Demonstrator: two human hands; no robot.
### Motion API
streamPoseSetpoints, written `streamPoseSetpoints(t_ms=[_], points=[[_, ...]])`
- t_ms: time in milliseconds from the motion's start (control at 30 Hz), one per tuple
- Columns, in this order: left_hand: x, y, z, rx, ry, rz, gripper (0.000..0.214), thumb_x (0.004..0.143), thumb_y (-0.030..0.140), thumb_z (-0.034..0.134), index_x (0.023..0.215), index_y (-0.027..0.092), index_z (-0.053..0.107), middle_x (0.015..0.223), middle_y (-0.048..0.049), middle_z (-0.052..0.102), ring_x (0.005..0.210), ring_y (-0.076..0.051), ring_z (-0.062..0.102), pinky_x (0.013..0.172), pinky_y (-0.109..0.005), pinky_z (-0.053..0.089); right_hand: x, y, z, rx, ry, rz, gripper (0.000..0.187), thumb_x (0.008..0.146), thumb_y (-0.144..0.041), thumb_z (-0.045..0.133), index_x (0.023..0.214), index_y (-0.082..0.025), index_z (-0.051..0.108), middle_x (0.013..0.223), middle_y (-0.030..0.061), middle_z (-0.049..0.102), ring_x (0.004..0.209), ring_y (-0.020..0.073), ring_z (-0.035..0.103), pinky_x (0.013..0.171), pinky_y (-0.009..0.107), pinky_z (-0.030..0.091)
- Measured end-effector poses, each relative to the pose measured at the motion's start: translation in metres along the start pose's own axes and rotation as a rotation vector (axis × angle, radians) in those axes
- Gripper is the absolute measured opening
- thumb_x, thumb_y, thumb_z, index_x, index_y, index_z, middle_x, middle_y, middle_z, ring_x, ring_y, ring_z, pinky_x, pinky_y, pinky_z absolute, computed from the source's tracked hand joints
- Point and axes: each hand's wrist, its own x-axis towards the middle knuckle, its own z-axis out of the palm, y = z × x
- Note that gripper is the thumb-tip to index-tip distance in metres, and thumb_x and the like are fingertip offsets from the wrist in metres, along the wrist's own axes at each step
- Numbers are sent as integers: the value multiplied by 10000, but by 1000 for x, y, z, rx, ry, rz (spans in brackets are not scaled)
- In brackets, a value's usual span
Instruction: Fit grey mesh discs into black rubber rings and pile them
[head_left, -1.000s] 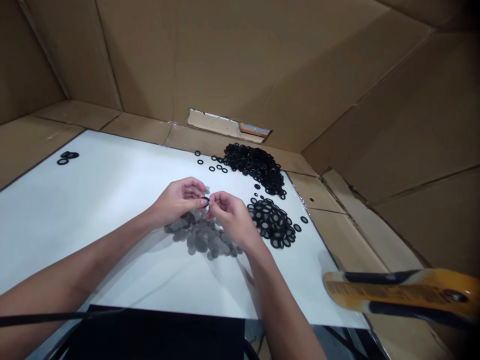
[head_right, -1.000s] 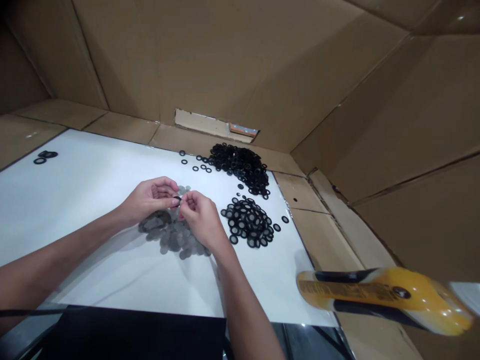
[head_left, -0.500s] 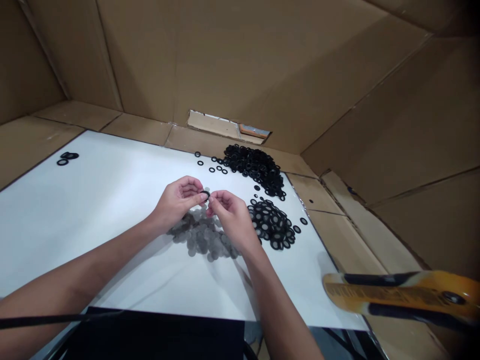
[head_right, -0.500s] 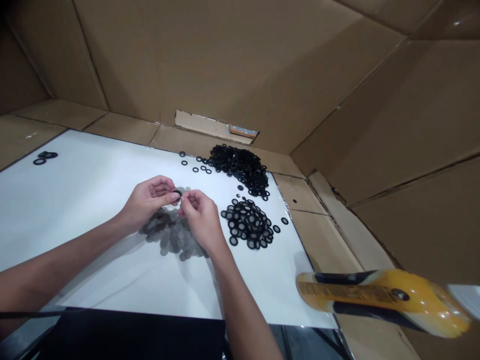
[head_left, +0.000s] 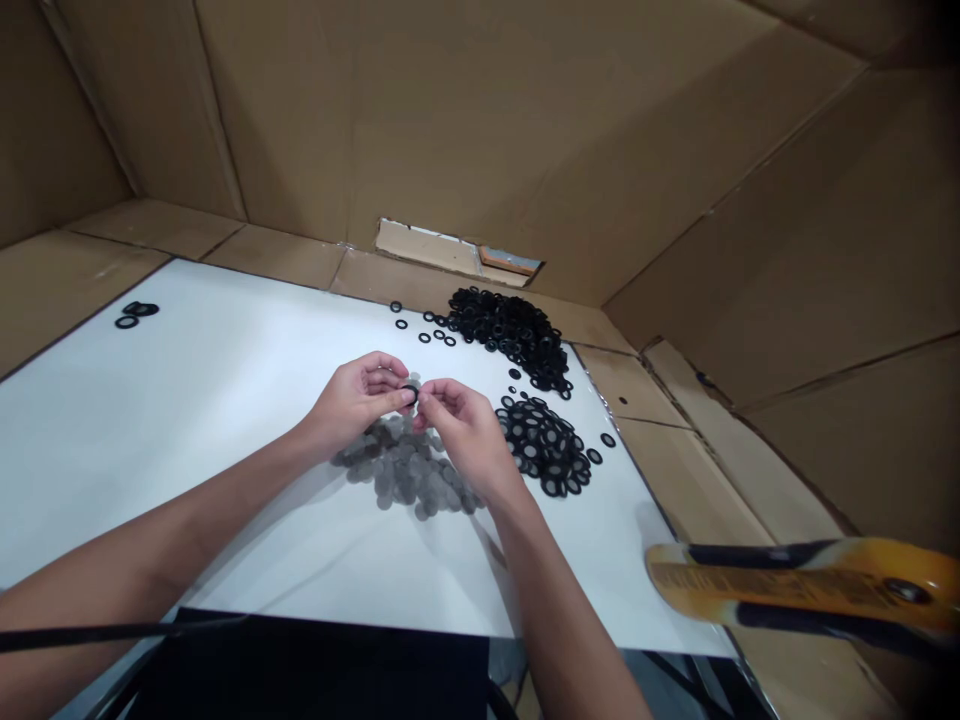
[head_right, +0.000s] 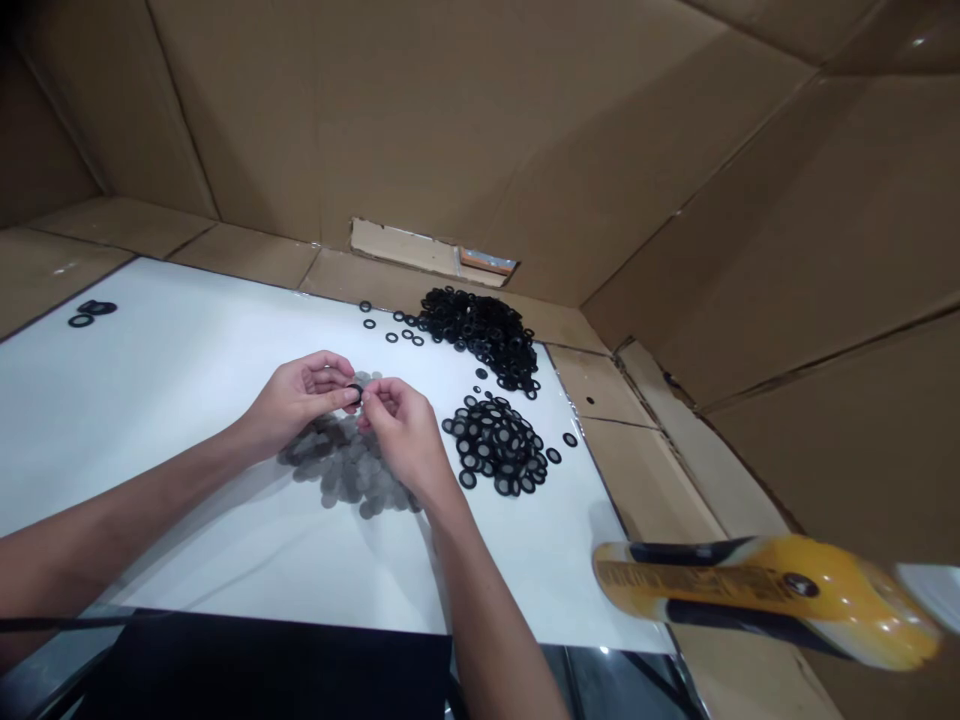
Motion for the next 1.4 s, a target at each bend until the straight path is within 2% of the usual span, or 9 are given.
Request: streamPoseSetpoints(t_ms=[300, 567, 933, 1100, 1233, 1400], points=[[-1, 2, 1, 17, -9, 7, 319, 717, 273, 811, 938, 156, 614, 850, -22, 687, 757, -144, 675, 762, -298, 544, -2, 3, 1, -149, -16, 4, 166, 872, -363, 568, 858, -198, 577, 671, -17, 633, 634, 151, 593, 622, 262, 432], [-3, 7, 3, 18, 41, -14, 341, 689, 260, 823, 924, 164, 595, 833, -20, 688, 751, -153, 678, 747, -303, 548, -3, 1, 5, -219, 42, -1, 111, 849, -314, 533, 854, -205, 553, 648, -22, 617, 592, 140, 533, 557, 248, 379], [-4, 7, 5, -19, 45, -15, 302, 702, 218, 799, 905, 163, 582, 831, -3, 656, 720, -131, 667, 736, -290, 556, -6, 1, 2, -254, 34, -41, 124, 886, -336, 544, 872, -214, 558, 716, -23, 605, 615, 134, 513, 558, 244, 377], [-4, 6, 7, -40, 43, 5, 289, 711, 252, 800, 887, 159, 590, 830, 3, 637, 721, -123, 652, 755, -292, 553, -4, 1, 3, -220, 54, -65, 143, 889, -354, 568, 882, -211, 574, 746, -9, 631, 665, 151, 568, 612, 257, 420], [-3, 1, 7, -32, 75, 43, 287, 727, 277, 800, 895, 159, 600, 853, -6, 633, 801, -138, 649, 797, -288, 538, -2, -1, 7, -105, 100, -24, 199, 867, -384, 611, 910, -190, 594, 742, 2, 638, 671, 155, 592, 644, 265, 455], [-3, -2, 6, 9, 68, 59, 285, 752, 287, 786, 925, 166, 595, 897, -15, 645, 810, -144, 662, 801, -296, 529, -1, 0, 8, -63, 76, 25, 214, 851, -386, 623, 858, -173, 605, 709, -1, 631, 635, 144, 579, 641, 264, 456]])
